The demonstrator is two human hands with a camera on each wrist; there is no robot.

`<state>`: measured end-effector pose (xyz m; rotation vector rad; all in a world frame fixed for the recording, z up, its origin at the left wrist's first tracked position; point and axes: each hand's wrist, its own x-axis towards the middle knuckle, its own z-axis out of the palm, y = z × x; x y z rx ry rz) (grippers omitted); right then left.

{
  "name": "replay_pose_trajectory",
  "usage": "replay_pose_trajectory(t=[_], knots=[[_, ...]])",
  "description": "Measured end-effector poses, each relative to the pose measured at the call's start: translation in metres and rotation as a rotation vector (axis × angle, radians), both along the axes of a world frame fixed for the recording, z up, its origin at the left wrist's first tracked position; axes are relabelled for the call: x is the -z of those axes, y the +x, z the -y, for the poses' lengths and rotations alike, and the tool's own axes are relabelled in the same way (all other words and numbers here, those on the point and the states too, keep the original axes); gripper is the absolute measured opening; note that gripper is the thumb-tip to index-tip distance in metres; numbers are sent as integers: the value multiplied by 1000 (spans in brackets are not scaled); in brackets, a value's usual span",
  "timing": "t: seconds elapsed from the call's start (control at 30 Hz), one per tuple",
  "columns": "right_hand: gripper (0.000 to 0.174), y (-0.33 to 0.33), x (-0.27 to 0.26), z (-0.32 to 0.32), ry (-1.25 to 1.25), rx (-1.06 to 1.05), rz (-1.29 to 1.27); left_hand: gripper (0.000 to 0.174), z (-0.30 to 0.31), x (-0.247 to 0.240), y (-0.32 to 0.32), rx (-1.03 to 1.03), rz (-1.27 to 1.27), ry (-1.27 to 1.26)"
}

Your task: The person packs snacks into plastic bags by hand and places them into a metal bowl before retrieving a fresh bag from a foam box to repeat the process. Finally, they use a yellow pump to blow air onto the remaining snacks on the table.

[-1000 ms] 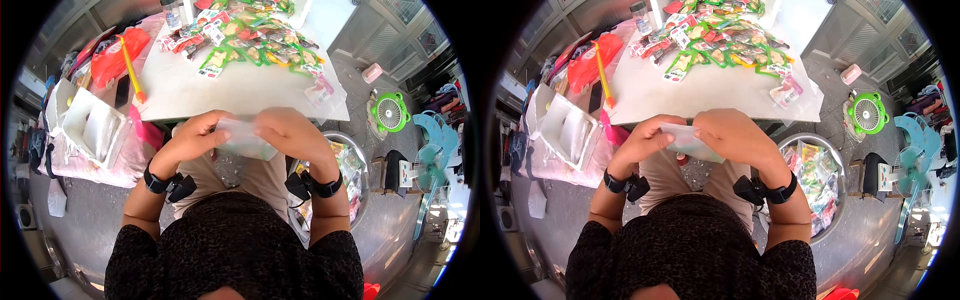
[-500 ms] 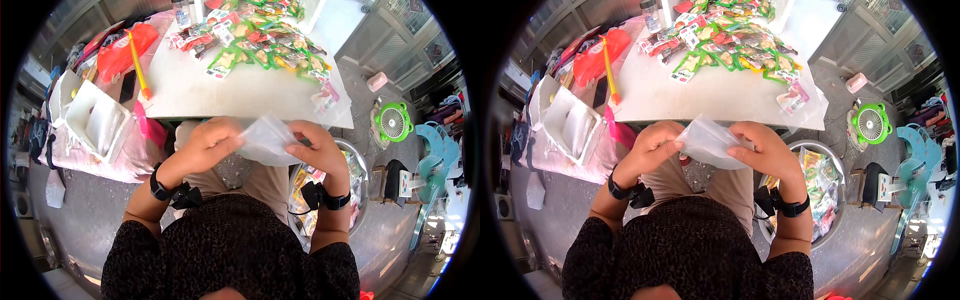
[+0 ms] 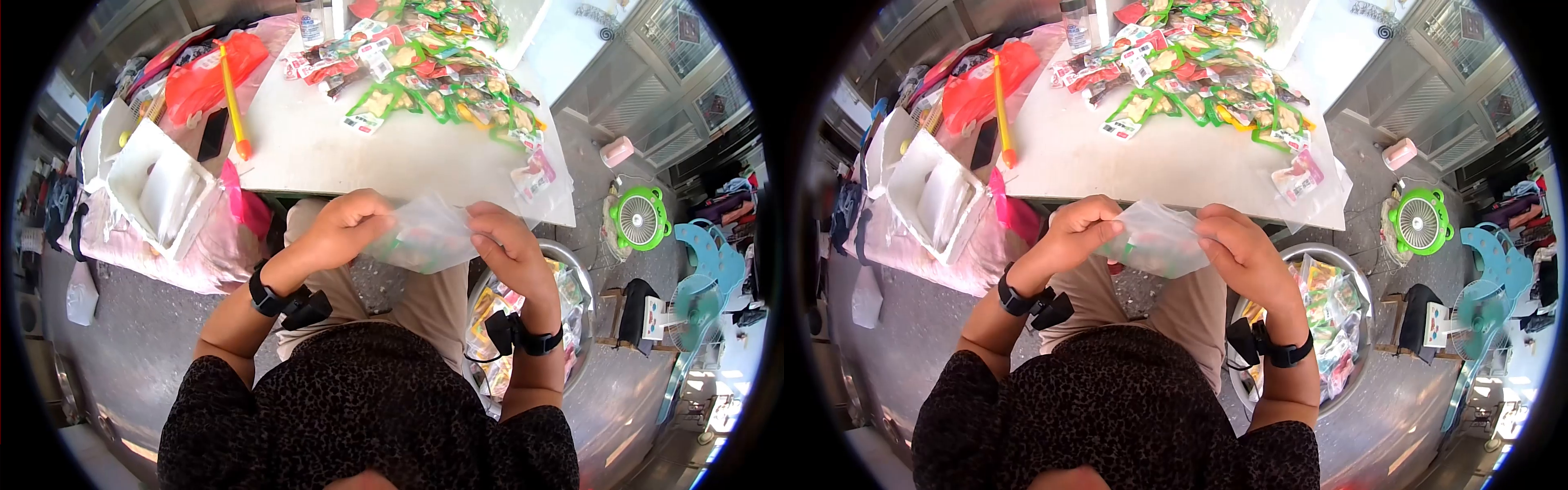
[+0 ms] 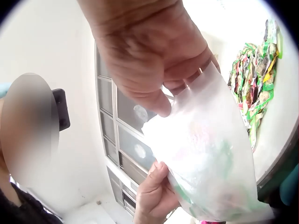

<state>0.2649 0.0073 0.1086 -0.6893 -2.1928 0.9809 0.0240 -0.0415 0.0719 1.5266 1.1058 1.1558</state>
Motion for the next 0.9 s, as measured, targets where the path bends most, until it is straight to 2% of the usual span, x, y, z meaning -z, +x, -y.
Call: replay_pose_trajectory(t=[0.17,0.27,0.33,0.43,0.53,0.67,0.73,0.83,0.9], knots=[[27,3,-8,-6,0,-229,196,10,0,1,-1,50,-46,62],[24,-9,-10,-6,-53,-231,327,11,-1,-7,-2,115,-218,125],[21,-15,-4,-2,49,-205,360,8,-3,-2,-2,154,-338,211],[16,-24,8,-2,160,-206,316,8,2,-6,5,153,-198,42],[11,-27,6,-5,160,-195,311,7,3,-8,9,64,-208,-35],[11,-14,19,-11,174,-160,489,12,0,7,7,-13,-61,118],[11,-16,19,-10,120,-189,386,12,-1,9,10,10,-89,170],[11,-24,8,-6,37,-162,269,12,-1,5,12,17,-8,53],[10,-26,11,-4,55,-162,272,7,-3,6,13,17,-110,137]])
